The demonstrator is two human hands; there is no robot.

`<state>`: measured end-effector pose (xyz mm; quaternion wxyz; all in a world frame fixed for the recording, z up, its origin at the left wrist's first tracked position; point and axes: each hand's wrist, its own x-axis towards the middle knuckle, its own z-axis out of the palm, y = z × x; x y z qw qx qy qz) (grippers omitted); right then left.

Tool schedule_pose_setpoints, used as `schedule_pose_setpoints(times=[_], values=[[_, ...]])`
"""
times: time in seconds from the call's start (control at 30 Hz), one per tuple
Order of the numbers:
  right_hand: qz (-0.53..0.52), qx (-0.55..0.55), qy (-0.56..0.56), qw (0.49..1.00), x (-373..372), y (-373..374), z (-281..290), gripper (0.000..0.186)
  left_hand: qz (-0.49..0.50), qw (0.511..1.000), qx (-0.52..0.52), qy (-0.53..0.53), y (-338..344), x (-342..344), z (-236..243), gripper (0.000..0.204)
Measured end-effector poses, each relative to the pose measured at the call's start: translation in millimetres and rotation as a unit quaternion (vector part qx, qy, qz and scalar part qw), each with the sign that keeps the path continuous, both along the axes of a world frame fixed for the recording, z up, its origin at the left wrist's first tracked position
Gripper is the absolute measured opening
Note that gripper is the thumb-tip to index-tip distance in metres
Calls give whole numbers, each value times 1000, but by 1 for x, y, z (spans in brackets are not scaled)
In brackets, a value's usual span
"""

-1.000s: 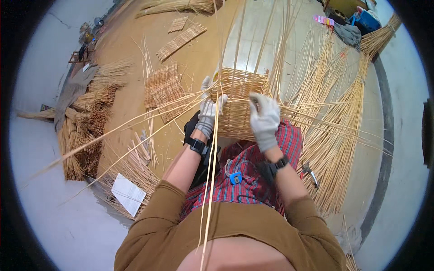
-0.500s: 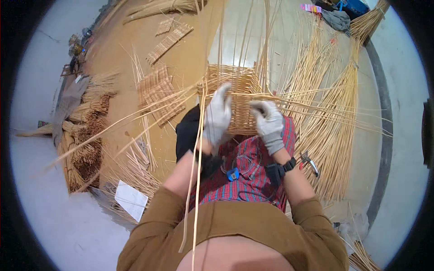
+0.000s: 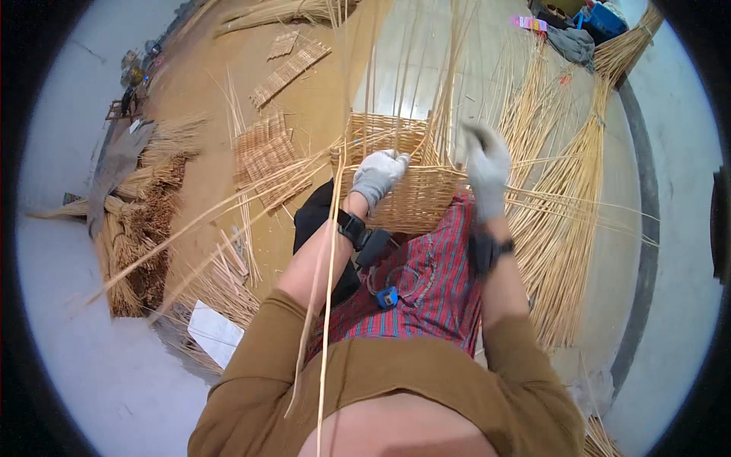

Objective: Measuring and weaving a rectangular basket from long plant-based strips.

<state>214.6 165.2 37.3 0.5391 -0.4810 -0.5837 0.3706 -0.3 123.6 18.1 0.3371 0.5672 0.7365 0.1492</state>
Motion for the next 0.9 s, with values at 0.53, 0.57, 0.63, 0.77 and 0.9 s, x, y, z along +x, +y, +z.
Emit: schedule_pose_setpoints(times=[0.53, 0.57, 0.63, 0.77, 0.9], values=[[32, -120, -52, 991, 31, -34, 0, 37, 10, 1000, 16, 7, 6, 12, 2, 54], [-25, -181, -5, 983, 51, -45, -38, 35, 29, 999, -30, -24, 7, 19, 14, 52], [-113, -110, 77, 984, 53, -83, -42, 28, 65, 992, -89, -61, 1, 24, 36, 41], [31, -252, 182, 950, -7, -102, 15, 22, 37, 965, 148, -211, -24, 16, -11, 33], [91, -65, 55, 992, -88, -91, 35, 46, 15, 935, 345, 78, -103, 1, 13, 39]])
